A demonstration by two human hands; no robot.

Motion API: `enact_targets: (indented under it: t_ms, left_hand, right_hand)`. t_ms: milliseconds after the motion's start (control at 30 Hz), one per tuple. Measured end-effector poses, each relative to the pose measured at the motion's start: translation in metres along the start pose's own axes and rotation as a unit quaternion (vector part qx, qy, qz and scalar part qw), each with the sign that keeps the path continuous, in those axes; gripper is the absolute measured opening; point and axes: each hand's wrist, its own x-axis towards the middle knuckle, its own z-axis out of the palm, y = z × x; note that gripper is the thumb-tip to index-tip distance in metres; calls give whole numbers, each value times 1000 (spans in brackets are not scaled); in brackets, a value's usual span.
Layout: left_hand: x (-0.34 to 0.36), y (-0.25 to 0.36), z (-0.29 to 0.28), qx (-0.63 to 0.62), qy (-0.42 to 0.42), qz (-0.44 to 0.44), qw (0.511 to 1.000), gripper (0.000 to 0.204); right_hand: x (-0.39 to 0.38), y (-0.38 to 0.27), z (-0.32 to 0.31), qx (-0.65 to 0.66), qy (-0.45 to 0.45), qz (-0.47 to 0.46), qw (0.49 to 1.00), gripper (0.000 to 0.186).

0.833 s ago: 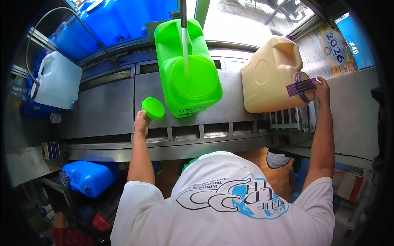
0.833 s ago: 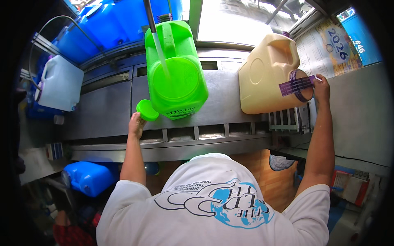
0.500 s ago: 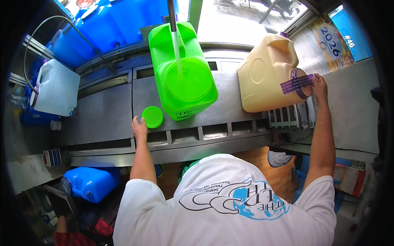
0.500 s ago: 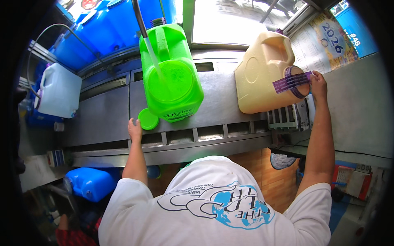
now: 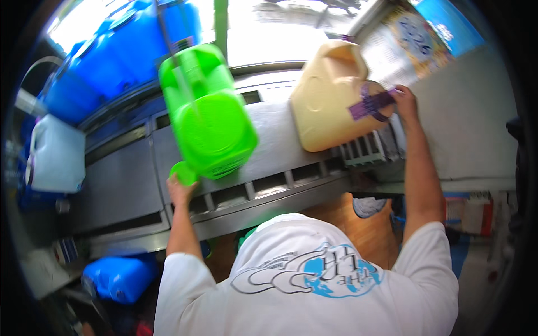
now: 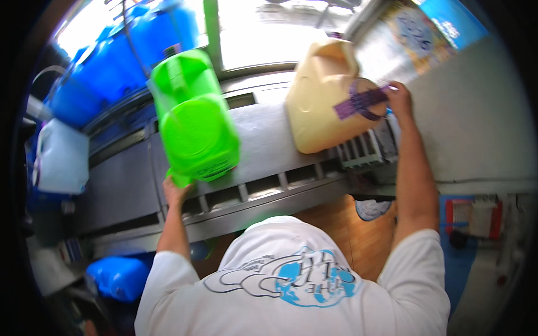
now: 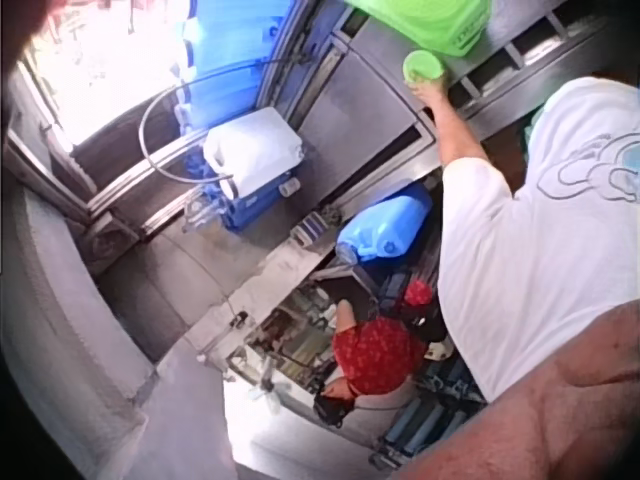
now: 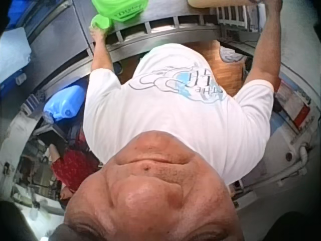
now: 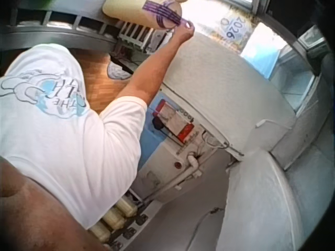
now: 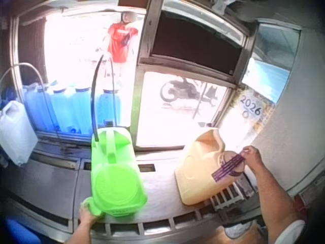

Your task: The person fills two plastic jugs with water from a tap, secures their lids, and applies sealant around the rim of each lid using a caulking gun. The person then hands the filled jugs through a service window to a customer.

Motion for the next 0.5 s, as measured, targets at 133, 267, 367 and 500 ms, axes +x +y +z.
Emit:
enact_targets:
  t_ms: [133,267,367,500]
  left_hand:
    - [2,-18,3,-276,21,-21,961,101]
    - [-28,-4,-25,-546,-52,-37,835,94]
    - [-42,-9,-47,-637,-73,10,767,81]
    - [-50,11,-76,-701,-126,81,697,72]
  right_hand:
    - [-4,-31,9,33,13,81,996,28]
    - [-19,-83,3,139,4,124,982,17]
    - [-27,-111,2,135,-9,126,983,15]
    - [-23,-87,3,107,-6,122,987,20]
